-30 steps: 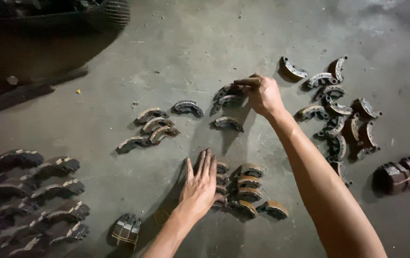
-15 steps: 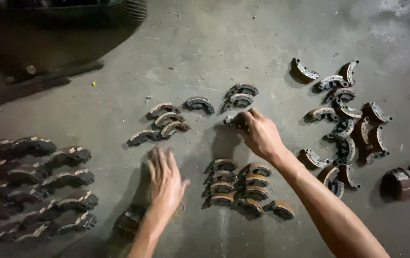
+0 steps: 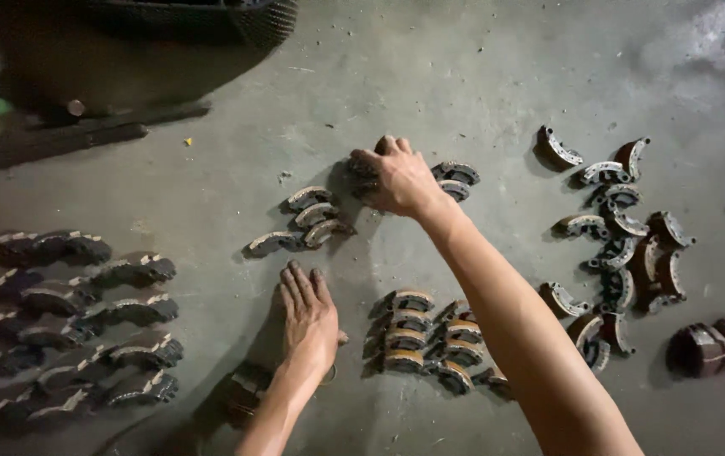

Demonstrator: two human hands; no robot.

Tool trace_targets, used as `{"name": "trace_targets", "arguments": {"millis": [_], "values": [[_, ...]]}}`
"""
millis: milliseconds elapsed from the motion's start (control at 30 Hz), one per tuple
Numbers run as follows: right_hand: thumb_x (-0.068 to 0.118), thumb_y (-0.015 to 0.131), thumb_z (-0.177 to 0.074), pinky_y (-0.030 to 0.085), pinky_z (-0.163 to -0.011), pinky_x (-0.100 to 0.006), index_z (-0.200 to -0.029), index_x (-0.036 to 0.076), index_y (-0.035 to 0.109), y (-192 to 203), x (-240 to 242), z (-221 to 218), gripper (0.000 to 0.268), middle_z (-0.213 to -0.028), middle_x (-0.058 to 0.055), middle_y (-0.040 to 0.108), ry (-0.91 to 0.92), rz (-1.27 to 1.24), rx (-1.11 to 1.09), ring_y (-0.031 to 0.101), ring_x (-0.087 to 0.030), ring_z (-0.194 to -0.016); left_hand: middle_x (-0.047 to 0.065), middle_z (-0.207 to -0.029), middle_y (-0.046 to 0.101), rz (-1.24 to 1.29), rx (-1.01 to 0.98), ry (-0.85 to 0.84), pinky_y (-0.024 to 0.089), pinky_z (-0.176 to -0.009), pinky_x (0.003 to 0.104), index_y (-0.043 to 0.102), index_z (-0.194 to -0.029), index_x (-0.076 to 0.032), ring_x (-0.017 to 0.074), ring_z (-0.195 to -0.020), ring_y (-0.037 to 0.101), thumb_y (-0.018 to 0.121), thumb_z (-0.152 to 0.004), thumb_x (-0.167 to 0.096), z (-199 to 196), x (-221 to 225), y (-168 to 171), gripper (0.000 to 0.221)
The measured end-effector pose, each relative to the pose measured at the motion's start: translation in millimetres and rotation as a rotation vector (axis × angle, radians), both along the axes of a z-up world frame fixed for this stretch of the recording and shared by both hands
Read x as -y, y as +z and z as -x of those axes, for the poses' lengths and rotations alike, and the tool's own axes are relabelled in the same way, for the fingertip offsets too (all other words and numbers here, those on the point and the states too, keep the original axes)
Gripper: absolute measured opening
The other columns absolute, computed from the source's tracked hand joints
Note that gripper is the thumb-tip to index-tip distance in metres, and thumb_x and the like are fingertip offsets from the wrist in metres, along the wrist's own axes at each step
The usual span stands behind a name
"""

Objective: Using a wrench on a lathe and then sorting motorcycle brake shoes on the floor

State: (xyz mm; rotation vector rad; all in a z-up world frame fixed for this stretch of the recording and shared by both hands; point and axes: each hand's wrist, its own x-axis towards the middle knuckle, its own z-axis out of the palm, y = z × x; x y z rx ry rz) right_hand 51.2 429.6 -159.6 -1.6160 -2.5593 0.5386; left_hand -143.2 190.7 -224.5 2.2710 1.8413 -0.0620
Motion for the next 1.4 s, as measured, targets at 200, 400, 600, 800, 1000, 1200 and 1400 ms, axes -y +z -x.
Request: {"name": "trace_targets", "arguments": {"millis": [200, 400, 600, 800, 1000, 1200, 1400], "values": [[0.017, 0.082, -0.073, 0.056, -0.084, -0.053, -0.136, 0.016, 0.063, -16, 20, -6, 0.066, -0.123, -0.020, 0.056, 0.118, -0.025, 0.003, 0.054, -0.040, -0.107, 0.054, -0.150, 0.018, 0.092, -0.137, 0.032, 0.018, -0.121, 0.063, 0.031, -0.148, 0.015, 0.0651, -0.144, 0.021, 0.098, -0.046, -0.055, -6, -7, 20, 0.141], [0.031, 0.082, -0.085, 0.055, -0.081, -0.053, -0.131, 0.009, 0.058, 6, 95, -36, 0.056, -0.119, -0.022, 0.056, 0.068, -0.317, -0.131, 0.057, -0.041, -0.111, 0.045, -0.155, 0.026, 0.248, -0.128, 0.048, 0.027, -0.120, 0.059, 0.028, -0.155, 0.008, 0.0543, -0.150, 0.025, 0.097, -0.056, -0.050, -6, -3, 39, 0.134], [0.028, 0.064, -0.099, 0.048, -0.091, -0.054, -0.133, 0.004, 0.058, 34, 244, -142, 0.042, -0.127, -0.029, 0.056, 0.157, -0.296, -0.473, 0.054, -0.050, -0.117, 0.049, -0.153, 0.028, 0.148, -0.155, -0.037, 0.030, -0.119, 0.063, 0.034, -0.152, 0.013, 0.0595, -0.148, 0.027, 0.096, -0.056, -0.046, 6, -3, 20, 0.128], [0.012, 0.069, -0.092, 0.053, -0.094, -0.050, -0.126, 0.007, 0.066, -38, 322, -284, 0.034, -0.118, -0.022, 0.063, -0.319, -0.269, -0.402, 0.063, -0.043, -0.111, 0.054, -0.150, 0.027, 0.209, -0.041, 0.034, 0.029, -0.118, 0.065, 0.032, -0.153, 0.016, 0.0611, -0.147, 0.028, 0.093, -0.062, -0.038, -7, -8, 46, 0.122], [0.015, 0.083, -0.077, 0.053, -0.097, -0.047, -0.130, 0.011, 0.060, -18, 289, -307, 0.059, -0.123, -0.013, 0.062, -0.472, -0.201, -0.189, 0.060, -0.035, -0.120, 0.056, -0.146, 0.031, 0.180, -0.102, 0.018, 0.033, -0.115, 0.067, 0.032, -0.149, 0.020, 0.0663, -0.142, 0.032, 0.096, -0.057, -0.037, -8, -9, 33, 0.125], [0.009, 0.077, -0.080, 0.056, -0.082, -0.045, -0.128, 0.006, 0.065, -23, 267, -281, 0.050, -0.102, -0.018, 0.070, -0.532, 0.064, -0.596, 0.068, -0.029, -0.097, 0.055, -0.147, 0.027, 0.227, -0.101, 0.049, 0.029, -0.117, 0.065, 0.030, -0.148, 0.020, 0.0658, -0.143, 0.028, 0.097, -0.056, -0.037, -6, -15, 30, 0.127], [0.002, 0.073, -0.086, 0.059, -0.077, -0.041, -0.127, -0.009, 0.066, 25, 316, -223, 0.043, -0.105, -0.022, 0.075, -0.882, 0.557, -1.751, 0.071, -0.026, -0.087, 0.055, -0.149, 0.025, 0.261, -0.086, 0.073, 0.023, -0.121, 0.064, 0.027, -0.150, 0.020, 0.0656, -0.145, 0.025, 0.097, -0.060, -0.033, -10, -13, 40, 0.126]]}}
